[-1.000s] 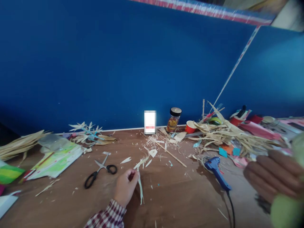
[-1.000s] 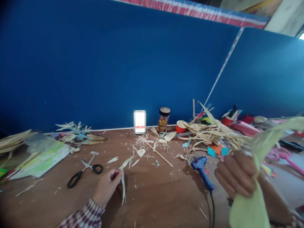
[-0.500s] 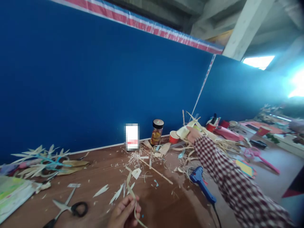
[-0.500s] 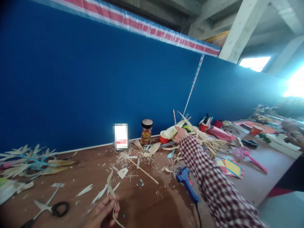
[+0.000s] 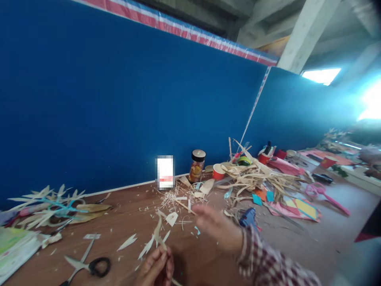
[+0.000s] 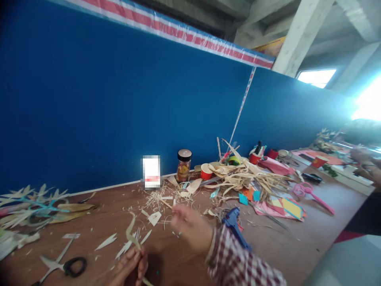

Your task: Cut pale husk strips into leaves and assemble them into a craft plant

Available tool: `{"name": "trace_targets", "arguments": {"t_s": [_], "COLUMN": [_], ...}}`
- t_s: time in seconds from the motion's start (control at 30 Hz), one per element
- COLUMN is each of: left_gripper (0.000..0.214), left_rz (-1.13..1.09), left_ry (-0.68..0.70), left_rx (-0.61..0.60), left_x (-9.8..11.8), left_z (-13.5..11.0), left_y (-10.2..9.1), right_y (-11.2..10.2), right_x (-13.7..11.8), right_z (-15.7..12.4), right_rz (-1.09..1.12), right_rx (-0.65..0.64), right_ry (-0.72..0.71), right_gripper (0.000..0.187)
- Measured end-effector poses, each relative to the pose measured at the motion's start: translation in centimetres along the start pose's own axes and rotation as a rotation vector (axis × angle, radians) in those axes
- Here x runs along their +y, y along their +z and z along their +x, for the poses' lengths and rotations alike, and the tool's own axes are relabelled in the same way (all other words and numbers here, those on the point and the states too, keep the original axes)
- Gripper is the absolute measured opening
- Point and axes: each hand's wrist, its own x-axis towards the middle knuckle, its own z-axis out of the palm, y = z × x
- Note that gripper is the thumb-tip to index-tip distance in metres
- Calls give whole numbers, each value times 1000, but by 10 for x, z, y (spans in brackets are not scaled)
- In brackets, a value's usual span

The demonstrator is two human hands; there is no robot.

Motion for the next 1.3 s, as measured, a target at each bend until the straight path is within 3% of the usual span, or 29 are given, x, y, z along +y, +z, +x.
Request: {"name": "trace_targets", "arguments": {"t_s": [0.1, 0.23, 0.37, 0.5, 0.6, 0.67, 0.8, 0.97, 1.13, 1.3], "left_gripper": [24, 28, 28, 30, 33, 34, 39, 36, 28, 37], "left_rz": [85, 221, 364, 511, 636, 673, 637, 562, 466, 381], "left_ry": [34, 96, 171, 241, 275, 270, 220, 141, 168, 112], "left_rx": [-89, -98, -92, -114, -116, -108, -36, -12, 33, 84], "left_x": [-8, -18, -17, -2, 12, 19, 22, 15, 6, -2], "left_z": [-2, -1, -8, -23, -30, -30, -29, -26, -22, -21], "left_y": [3, 0, 1, 10, 16, 15, 7, -2, -11, -12], "right_y": [50, 76, 79, 77, 80, 86, 99, 110, 116, 121], "right_x": [7, 13, 10, -2, -6, 0, 24, 49, 51, 51], "right_z": [-40, -49, -49, -46, -33, -20, 1, 3, -3, -6], "right_rz": [-116, -44, 178, 242, 320, 351, 492, 625, 715, 764], "right_rx": [-151, -99, -144, -132, -229, -222, -127, -136, -108, -105], "right_ry": [-97, -51, -44, -127, -75, -42, 55, 145, 125, 123], "right_gripper": [36, 16, 19, 21, 26, 27, 27, 30, 29, 30]}}
